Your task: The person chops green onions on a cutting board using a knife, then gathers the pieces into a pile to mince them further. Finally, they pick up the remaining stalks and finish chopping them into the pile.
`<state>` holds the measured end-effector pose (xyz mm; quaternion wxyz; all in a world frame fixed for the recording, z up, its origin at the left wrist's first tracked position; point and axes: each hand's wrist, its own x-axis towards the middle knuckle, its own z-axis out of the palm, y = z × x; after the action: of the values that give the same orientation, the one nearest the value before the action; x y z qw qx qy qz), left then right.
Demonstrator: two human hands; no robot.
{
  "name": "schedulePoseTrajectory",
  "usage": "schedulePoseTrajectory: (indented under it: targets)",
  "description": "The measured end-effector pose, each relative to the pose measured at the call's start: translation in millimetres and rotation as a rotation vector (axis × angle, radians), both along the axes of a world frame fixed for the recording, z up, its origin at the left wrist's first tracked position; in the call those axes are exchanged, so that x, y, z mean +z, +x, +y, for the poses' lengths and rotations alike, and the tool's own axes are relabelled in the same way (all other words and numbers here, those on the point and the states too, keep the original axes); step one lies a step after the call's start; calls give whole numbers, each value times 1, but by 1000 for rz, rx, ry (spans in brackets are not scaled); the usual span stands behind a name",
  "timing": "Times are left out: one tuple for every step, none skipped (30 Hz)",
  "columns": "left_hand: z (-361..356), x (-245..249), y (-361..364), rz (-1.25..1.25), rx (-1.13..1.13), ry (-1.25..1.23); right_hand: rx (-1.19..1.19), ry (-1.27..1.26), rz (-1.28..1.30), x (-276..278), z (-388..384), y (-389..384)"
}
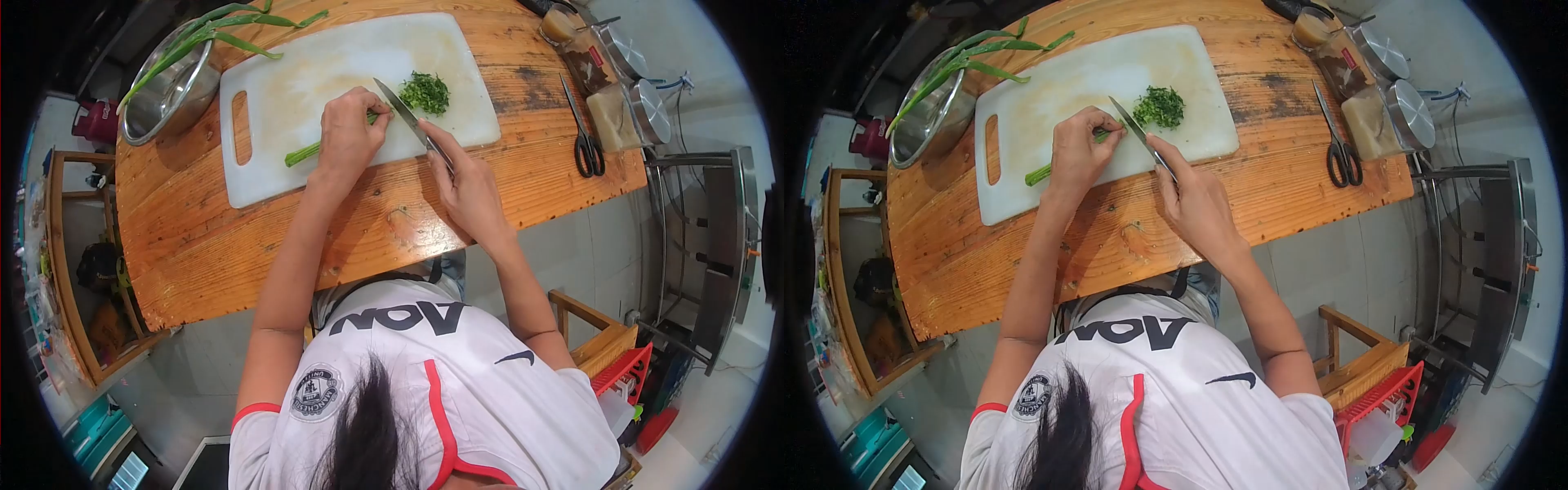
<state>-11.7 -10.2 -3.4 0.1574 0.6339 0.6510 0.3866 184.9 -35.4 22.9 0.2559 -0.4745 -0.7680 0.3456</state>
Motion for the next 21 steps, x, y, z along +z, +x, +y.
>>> schedulePoseTrajectory:
  targets:
    - [0, -2, 1, 4, 0, 22, 7, 0, -18, 4, -3, 1]
    - [0, -3, 0, 9, -2, 46, 12, 1, -35, 6, -4, 2]
    - [1, -4, -1, 16, -1, 71, 17, 34, -46, 3, -4, 1]
    - [2, -3, -2, 20, -9, 65, 26, 69, -56, -3, -2, 0]
    - [2, -1, -2, 23, -15, 60, 37, 105, -66, -6, 1, -3]
    - [1, 0, -2, 27, -22, 52, 37, 113, -62, -8, 5, -7]
    - [1, -1, -2, 16, -18, 45, 36, 117, -59, -9, 8, -12]
    - [2, -1, -2, 8, -11, 42, 37, 125, -54, -10, 11, -14]
    - [2, 0, -3, 2, -2, 39, 36, 135, -36, -13, 12, -14]
    - [1, 1, -3, -12, 1, 25, 35, 148, -15, -18, 13, -14]
    - [0, 1, -3, -26, 5, 16, 36, 165, 6, -19, 16, -14]
    - [-1, 1, -4, -43, 13, 5, 23, 131, 3, -15, 15, -11]
    - [1, 0, -6, -37, 17, 26, 11, 93, -3, -7, 11, -7]
    - [2, -3, -6, -33, 17, 38, -4, 46, -12, -3, 5, -4]
    - [1, -6, -5, -30, 11, 47, 14, 58, -27, -1, 1, -3]
    - [-1, -6, -5, -19, 9, 39, 26, 71, -42, 1, -2, -2]
    - [-1, -3, -5, -7, 3, 37, 35, 89, -56, 1, -4, -1]
    - [1, 0, -4, 6, 1, 41, 29, 118, -68, -2, -4, -1]
    - [3, 0, -4, 0, -5, 42, 30, 151, -80, -8, -1, -4]
    - [4, 0, -4, -3, -6, 39, 35, 180, -90, -12, 1, -9]
    - [2, -1, -4, -7, -8, 30, 37, 188, -111, -14, 3, -15]
